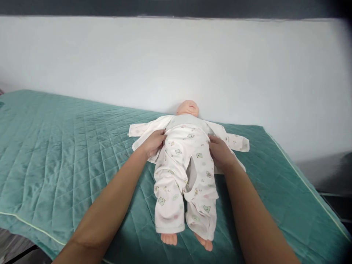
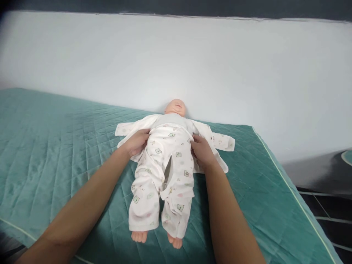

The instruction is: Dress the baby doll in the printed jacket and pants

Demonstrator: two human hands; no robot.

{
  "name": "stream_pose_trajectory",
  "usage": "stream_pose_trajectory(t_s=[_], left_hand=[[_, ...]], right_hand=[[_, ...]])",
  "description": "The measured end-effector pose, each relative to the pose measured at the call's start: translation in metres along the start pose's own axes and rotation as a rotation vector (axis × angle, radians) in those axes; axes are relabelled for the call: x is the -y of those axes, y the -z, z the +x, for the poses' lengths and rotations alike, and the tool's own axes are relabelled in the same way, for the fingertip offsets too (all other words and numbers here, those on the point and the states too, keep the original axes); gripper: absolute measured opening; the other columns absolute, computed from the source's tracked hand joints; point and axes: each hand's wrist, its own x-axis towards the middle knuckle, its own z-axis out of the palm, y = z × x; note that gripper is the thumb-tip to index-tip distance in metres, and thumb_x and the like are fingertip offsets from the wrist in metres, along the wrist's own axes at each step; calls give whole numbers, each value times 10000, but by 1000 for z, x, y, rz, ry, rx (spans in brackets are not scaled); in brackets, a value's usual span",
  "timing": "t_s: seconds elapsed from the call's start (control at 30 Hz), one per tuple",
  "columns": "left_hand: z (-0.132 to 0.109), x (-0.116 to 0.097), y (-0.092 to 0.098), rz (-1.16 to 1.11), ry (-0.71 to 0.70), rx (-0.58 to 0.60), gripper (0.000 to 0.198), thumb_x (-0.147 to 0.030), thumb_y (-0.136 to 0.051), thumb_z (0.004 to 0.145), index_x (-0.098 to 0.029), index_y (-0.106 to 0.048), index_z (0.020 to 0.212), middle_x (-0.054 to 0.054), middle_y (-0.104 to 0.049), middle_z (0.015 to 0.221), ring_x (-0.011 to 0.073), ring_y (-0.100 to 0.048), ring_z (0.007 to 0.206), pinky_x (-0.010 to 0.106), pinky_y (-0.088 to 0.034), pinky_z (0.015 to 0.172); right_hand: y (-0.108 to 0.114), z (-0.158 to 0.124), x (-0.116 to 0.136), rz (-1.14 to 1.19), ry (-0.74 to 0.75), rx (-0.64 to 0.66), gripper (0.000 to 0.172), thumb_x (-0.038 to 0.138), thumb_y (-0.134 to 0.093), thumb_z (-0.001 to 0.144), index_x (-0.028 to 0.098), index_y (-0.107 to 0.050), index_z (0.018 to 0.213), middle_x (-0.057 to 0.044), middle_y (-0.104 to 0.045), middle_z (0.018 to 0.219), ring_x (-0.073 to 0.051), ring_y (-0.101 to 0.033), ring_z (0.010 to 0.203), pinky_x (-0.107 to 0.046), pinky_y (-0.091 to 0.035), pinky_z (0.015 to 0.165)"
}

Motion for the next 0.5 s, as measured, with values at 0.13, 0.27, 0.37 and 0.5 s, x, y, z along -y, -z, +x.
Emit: stream_pose_trajectory(t_s=[0.13, 0.27, 0.37, 0.5], left_hand=[[-2, -2, -2, -98, 2, 3, 293, -97, -669, 648, -126, -730, 933, 53, -722, 812, 153, -622, 733, 276, -485, 721], [0, -2, 7, -140, -5, 71, 332, -89, -652, 621, -121, -749, 937, 53, -740, 852, 156, -636, 762, 264, -493, 718], [1, -1, 14, -143, -11, 145, 390, -84, -619, 589, -117, -758, 952, 50, -746, 864, 159, -636, 768, 261, -490, 700], [-2, 0, 16, -80, -21, 207, 541, -25, -603, 524, -136, -751, 1033, 67, -763, 989, 209, -670, 927, 300, -507, 816]], right_hand=[[1, 3, -3, 161, -71, -21, 220, 205, -739, 670, 223, -723, 888, -16, -742, 789, -192, -671, 707, -300, -553, 622], [7, 5, -2, 253, -80, 44, 256, 184, -755, 670, 224, -746, 923, -7, -765, 877, -169, -689, 768, -267, -560, 683], [11, 4, -4, 265, -60, 84, 265, 221, -787, 690, 229, -753, 953, -19, -779, 957, -194, -714, 846, -302, -577, 767], [13, 1, -7, 239, -33, 121, 344, 228, -820, 683, 236, -742, 1018, -31, -779, 1035, -226, -725, 917, -336, -584, 786]])
